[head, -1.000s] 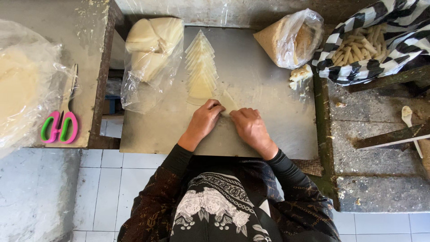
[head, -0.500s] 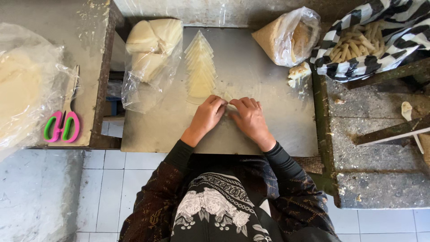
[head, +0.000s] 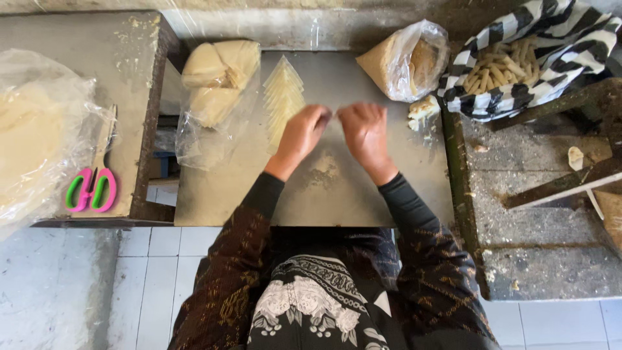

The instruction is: The person fills triangular pastry sheets with a brown mixture from a bag using a wooden spoon and rolls them into thin cylinders by hand. They repeat this process with several sheets, placing the finished rolls in a pile on the workbench.

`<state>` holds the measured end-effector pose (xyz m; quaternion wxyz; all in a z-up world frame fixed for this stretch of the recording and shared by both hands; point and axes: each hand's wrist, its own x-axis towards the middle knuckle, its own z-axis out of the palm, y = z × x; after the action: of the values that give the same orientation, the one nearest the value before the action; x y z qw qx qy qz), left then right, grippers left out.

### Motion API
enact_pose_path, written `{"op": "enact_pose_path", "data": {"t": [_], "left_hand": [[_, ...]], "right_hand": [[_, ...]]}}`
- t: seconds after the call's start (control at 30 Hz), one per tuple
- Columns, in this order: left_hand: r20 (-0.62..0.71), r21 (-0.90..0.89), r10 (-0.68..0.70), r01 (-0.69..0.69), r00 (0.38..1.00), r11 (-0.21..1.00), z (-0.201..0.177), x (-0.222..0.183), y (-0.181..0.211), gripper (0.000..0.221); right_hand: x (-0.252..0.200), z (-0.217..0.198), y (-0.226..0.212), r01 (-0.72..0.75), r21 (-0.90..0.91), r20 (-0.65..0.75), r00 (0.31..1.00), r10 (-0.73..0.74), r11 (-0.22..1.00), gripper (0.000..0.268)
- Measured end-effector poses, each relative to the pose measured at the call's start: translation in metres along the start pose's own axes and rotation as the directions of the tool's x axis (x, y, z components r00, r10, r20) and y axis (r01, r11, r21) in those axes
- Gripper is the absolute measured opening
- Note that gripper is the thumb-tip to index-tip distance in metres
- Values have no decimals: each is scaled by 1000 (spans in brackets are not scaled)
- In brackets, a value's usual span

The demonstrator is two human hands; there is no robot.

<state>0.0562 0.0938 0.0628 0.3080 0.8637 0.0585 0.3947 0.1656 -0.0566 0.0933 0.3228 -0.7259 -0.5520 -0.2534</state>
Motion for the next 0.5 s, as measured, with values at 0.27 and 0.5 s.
{"op": "enact_pose_path", "data": {"t": [0.27,0.5], "left_hand": [[146,95,-87,73,985,993,-10,-61,2,13],[171,122,-111,91,979,988,-14,-71,11,18]], "right_hand": [[-54,15,-15,57,70,156,985,-67,996,15],[-62,6,-35,107,-76,270,959,-83,991,18]]}}
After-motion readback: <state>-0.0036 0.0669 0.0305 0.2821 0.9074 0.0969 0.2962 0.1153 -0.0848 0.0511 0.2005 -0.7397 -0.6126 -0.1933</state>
